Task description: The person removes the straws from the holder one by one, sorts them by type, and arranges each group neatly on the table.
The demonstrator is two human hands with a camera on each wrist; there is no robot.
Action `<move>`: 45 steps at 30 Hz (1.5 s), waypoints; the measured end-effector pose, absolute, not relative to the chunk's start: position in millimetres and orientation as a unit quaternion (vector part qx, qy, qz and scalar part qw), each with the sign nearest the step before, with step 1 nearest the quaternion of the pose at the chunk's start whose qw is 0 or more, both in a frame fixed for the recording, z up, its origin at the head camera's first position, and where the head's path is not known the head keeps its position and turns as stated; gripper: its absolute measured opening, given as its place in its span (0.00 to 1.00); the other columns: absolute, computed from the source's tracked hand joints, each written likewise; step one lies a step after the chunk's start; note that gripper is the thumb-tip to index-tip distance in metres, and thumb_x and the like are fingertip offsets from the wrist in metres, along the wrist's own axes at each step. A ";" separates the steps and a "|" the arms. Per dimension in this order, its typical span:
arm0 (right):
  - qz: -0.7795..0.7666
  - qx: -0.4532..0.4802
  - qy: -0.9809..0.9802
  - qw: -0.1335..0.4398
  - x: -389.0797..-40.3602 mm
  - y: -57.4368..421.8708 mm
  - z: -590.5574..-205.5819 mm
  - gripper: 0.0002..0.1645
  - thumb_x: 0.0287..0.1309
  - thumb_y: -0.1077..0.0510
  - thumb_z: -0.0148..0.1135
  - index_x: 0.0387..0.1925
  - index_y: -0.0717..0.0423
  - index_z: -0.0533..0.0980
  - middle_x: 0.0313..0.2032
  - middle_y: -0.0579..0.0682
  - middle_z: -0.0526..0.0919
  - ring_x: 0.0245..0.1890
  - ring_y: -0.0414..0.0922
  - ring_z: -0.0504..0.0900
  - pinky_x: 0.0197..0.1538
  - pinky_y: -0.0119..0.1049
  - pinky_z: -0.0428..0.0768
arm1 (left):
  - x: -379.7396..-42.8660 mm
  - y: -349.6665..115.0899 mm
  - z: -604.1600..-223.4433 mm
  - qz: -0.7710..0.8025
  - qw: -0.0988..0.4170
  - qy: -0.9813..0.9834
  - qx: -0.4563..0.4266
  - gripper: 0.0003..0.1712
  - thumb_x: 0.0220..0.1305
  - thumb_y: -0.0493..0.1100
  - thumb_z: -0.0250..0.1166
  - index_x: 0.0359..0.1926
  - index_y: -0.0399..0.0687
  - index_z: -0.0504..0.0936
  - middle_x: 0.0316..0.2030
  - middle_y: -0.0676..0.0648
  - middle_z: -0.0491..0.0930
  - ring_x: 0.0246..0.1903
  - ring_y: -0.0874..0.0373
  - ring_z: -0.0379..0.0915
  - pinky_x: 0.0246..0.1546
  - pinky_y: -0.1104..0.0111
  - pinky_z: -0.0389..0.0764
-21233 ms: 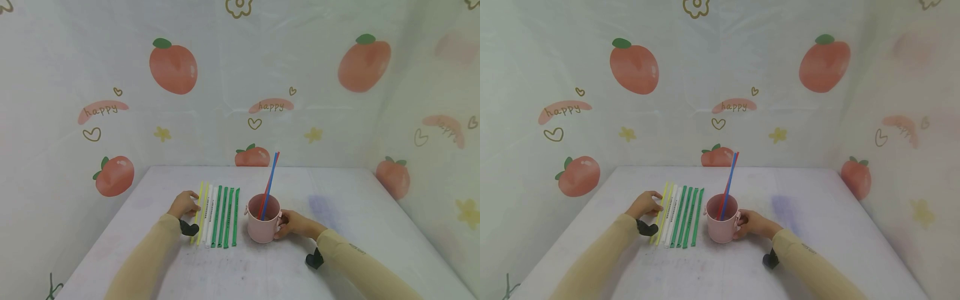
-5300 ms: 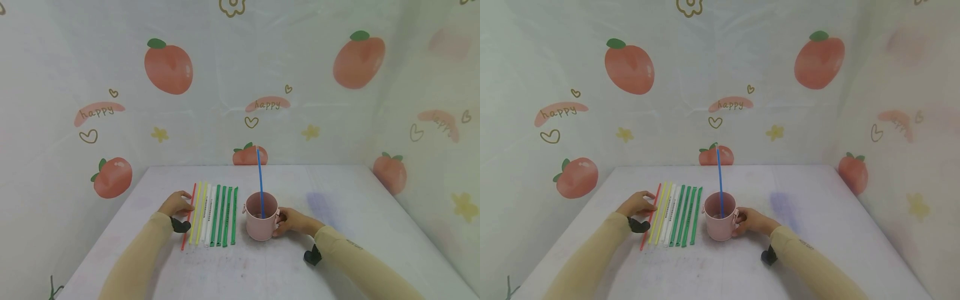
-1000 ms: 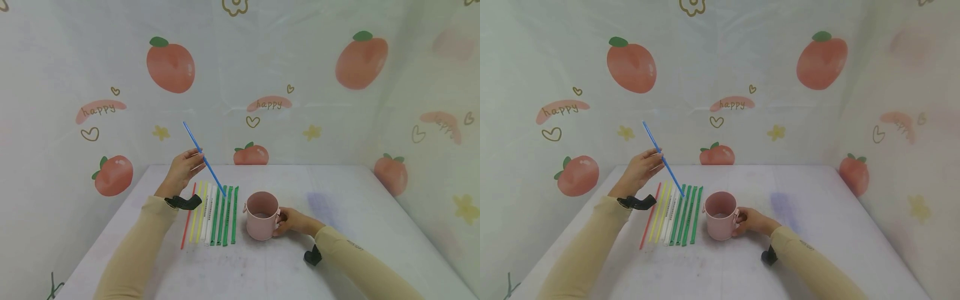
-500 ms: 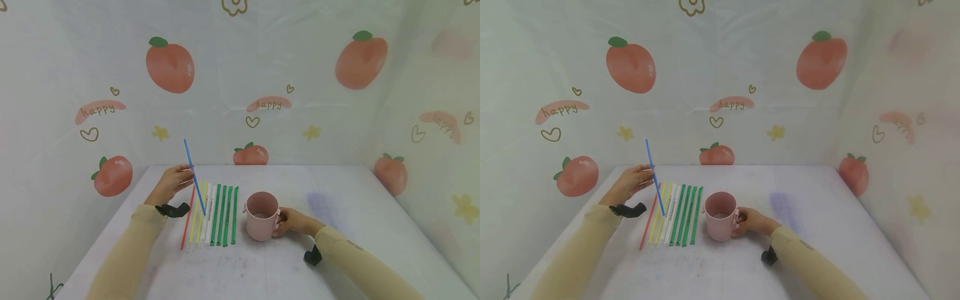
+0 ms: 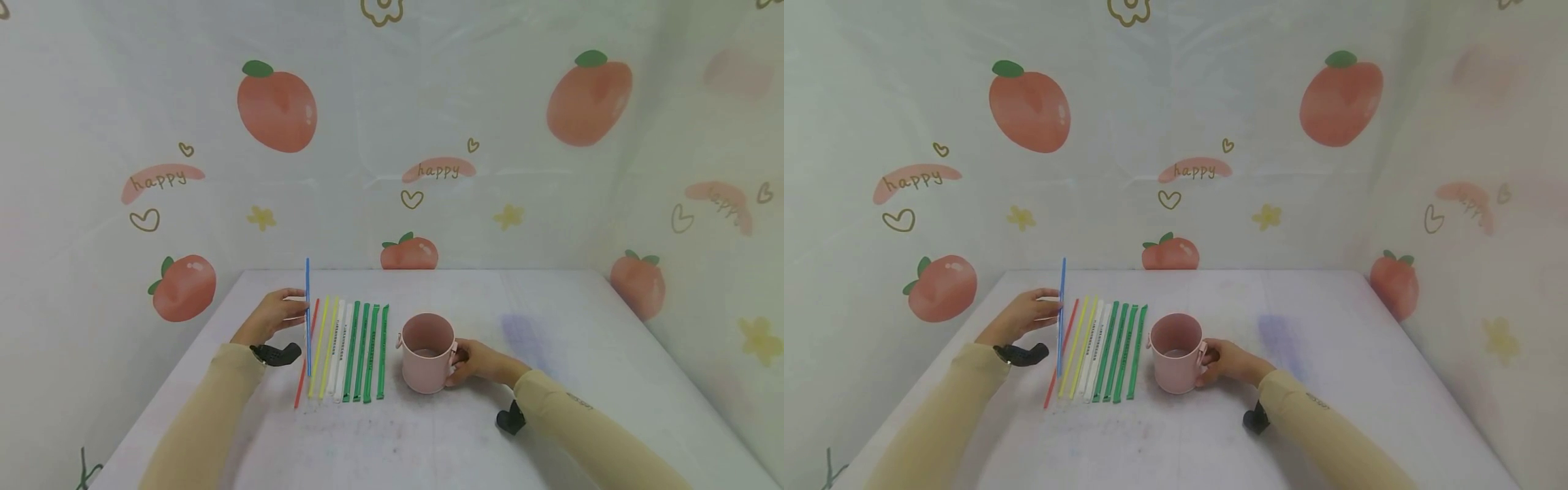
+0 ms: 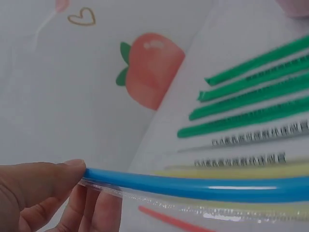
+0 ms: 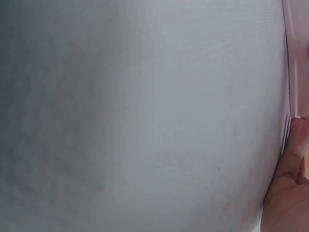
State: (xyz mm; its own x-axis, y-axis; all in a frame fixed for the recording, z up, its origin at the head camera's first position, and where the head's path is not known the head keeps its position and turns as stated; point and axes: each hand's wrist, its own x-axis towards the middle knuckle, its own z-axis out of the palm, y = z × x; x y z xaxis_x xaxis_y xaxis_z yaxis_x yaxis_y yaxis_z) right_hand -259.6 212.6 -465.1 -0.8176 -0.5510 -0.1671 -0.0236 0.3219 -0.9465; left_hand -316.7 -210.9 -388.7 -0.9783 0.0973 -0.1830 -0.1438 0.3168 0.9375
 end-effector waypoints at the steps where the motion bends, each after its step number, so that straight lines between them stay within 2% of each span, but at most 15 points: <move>1: -0.552 -0.185 0.777 0.239 -259.7 212.6 -465.1 0.32 0.38 0.67 0.74 0.48 0.63 0.70 0.33 0.49 0.71 0.35 0.44 0.68 0.38 0.30 0.71 | -316.4 -211.9 -390.3 0.579 0.103 0.808 -0.019 0.29 0.65 0.37 0.57 0.63 0.34 0.60 0.51 0.35 0.73 0.46 0.50 0.75 0.49 0.62 0.76; 9: -0.550 -0.187 0.779 0.235 -259.3 212.2 -464.8 0.32 0.38 0.68 0.73 0.48 0.63 0.70 0.33 0.49 0.71 0.35 0.44 0.69 0.38 0.30 0.71 | -318.5 -220.9 -412.1 0.558 0.116 0.820 -0.052 0.31 0.63 0.34 0.58 0.65 0.40 0.58 0.48 0.34 0.73 0.43 0.51 0.75 0.41 0.66 0.80; 17: -0.540 -0.184 0.788 0.231 -257.9 211.9 -462.9 0.31 0.38 0.66 0.74 0.46 0.62 0.70 0.33 0.49 0.71 0.35 0.43 0.69 0.39 0.32 0.71 | -317.7 -226.9 -426.0 0.526 0.125 0.839 -0.061 0.32 0.61 0.32 0.60 0.65 0.39 0.59 0.43 0.37 0.75 0.36 0.55 0.77 0.38 0.64 0.81; 26: -0.541 -0.178 0.786 0.238 -258.1 211.2 -462.6 0.31 0.38 0.66 0.74 0.47 0.62 0.70 0.33 0.49 0.71 0.35 0.44 0.69 0.39 0.32 0.71 | -317.5 -227.7 -441.7 0.480 0.147 0.861 -0.086 0.33 0.56 0.32 0.64 0.62 0.40 0.62 0.32 0.42 0.77 0.21 0.60 0.75 0.25 0.69 0.80; 45: -0.540 -0.177 0.789 0.235 -254.9 210.8 -458.4 0.32 0.39 0.67 0.74 0.48 0.62 0.69 0.33 0.49 0.71 0.35 0.44 0.69 0.39 0.31 0.70 | -316.3 -218.6 -435.2 0.464 0.157 0.865 -0.110 0.32 0.54 0.31 0.65 0.60 0.38 0.65 0.29 0.44 0.75 0.19 0.61 0.72 0.25 0.70 0.80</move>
State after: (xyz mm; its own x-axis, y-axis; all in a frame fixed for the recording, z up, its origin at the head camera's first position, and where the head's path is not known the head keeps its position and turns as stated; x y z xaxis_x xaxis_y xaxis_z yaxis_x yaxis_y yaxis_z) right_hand -254.9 210.8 -458.4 -0.8268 -0.5329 -0.1798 -0.0252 0.3545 -0.9347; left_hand -316.3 -218.6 -435.2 -0.9262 -0.0446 -0.3743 -0.3365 0.5454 0.7676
